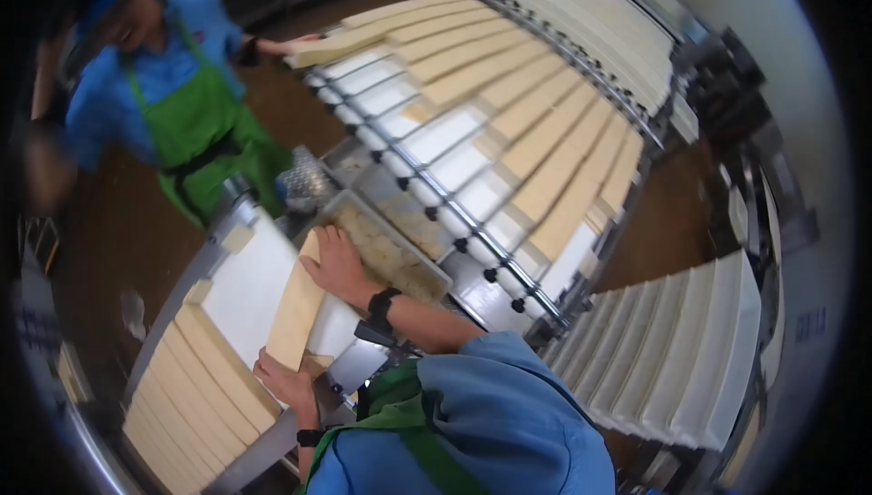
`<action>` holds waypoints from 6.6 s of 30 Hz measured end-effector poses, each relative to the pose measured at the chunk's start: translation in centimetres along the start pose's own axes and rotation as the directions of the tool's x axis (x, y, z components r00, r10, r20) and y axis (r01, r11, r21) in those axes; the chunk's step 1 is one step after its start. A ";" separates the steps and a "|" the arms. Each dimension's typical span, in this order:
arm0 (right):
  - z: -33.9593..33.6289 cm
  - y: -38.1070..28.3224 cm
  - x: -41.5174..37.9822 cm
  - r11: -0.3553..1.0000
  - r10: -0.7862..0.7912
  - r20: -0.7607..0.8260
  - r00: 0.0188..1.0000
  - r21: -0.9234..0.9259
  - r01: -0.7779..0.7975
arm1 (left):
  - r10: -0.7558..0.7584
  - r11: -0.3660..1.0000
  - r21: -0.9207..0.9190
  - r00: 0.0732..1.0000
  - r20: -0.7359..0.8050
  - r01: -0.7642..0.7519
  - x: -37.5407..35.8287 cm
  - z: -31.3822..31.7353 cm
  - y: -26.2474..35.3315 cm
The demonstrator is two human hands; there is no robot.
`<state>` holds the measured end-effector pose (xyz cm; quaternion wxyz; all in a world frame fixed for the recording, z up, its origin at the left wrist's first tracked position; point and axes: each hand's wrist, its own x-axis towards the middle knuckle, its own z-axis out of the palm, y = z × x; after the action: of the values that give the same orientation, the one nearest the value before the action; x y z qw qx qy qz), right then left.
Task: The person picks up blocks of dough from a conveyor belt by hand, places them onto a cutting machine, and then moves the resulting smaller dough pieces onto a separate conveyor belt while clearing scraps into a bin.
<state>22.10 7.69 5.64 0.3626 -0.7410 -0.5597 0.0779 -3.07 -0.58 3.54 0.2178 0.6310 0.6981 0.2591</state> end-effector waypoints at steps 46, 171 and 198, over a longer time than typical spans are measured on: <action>-40.4 34.0 -23.3 0.640 0.318 -0.546 0.775 -0.479 -0.601 | 0.547 0.836 -0.509 0.387 0.742 -0.206 -24.6 20.3 34.3; -15.6 28.6 12.5 0.894 0.034 0.127 0.991 -0.448 0.027 | 0.152 0.761 -0.644 0.946 0.285 0.072 10.2 27.0 37.4; 21.5 -13.4 9.4 0.676 -0.633 0.570 0.524 0.077 0.733 | -0.523 0.851 -0.236 0.798 -0.300 0.469 -4.9 2.0 0.8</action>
<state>3.94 27.17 1.19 0.1199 -0.4324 -0.8890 0.0910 -0.67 -5.25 2.42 0.1958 0.3502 0.8451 0.3534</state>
